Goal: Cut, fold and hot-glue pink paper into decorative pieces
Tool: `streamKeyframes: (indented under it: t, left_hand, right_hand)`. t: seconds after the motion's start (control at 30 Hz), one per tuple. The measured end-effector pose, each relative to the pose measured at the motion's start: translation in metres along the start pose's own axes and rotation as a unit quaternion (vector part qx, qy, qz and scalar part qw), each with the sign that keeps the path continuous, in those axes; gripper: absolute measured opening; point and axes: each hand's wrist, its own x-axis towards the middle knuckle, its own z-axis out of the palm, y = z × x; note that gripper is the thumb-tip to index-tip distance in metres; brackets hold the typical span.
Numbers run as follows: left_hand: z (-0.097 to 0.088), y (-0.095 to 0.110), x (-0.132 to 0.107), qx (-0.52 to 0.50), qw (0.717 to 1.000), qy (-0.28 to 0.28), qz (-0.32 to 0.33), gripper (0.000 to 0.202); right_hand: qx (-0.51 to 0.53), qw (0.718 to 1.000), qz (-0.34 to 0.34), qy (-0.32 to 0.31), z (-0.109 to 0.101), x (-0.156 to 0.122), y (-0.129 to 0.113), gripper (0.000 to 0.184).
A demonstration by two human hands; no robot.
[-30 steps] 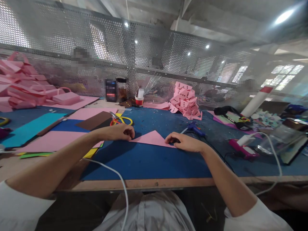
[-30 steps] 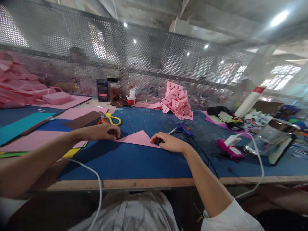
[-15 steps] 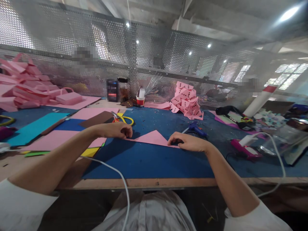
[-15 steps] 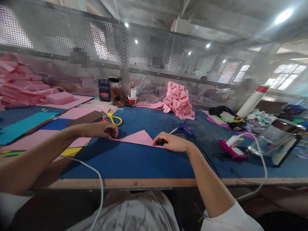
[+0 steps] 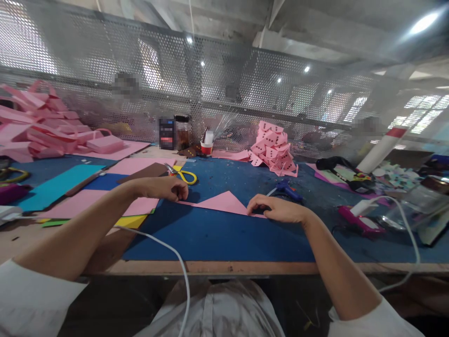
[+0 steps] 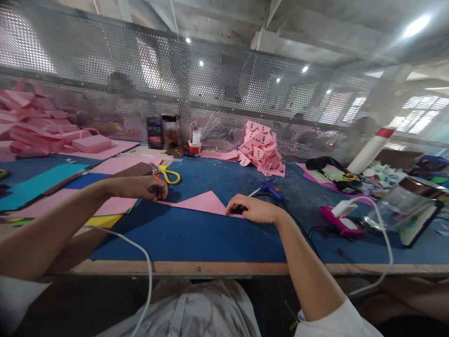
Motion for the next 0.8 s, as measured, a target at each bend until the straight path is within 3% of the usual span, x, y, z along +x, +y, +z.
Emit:
streamKeyframes:
  t: [0.1,0.2,0.4,0.53,0.63,0.8]
  left_hand:
    - [0.001,0.002,0.001,0.006,1.000,0.013,-0.004,0.024]
    - [0.005,0.010,0.006,0.009,0.999,0.036,-0.015,0.022]
    - [0.020,0.034,0.015,-0.002,0.976,0.216,0.003,0.022]
    - [0.032,0.051,0.017,-0.073,0.960,0.270,0.027,0.025]
    - [0.040,0.064,0.015,-0.131,0.949,0.286,0.033,0.029]
    - [0.053,0.086,0.010,-0.259,0.937,0.229,0.058,0.028]
  right_hand:
    - [0.012,0.999,0.032,0.040,0.003,0.003,-0.002,0.047]
    - [0.007,0.991,0.063,0.120,0.011,0.007,-0.005,0.023]
    - [-0.046,0.983,0.030,0.173,0.028,0.018,-0.009,0.019]
    - [-0.067,0.983,0.012,0.169,0.033,0.022,-0.008,0.015]
    - [-0.062,0.984,0.025,0.163,0.033,0.024,-0.005,0.013]
    - [-0.041,0.974,0.062,0.216,0.029,0.026,0.000,0.016]
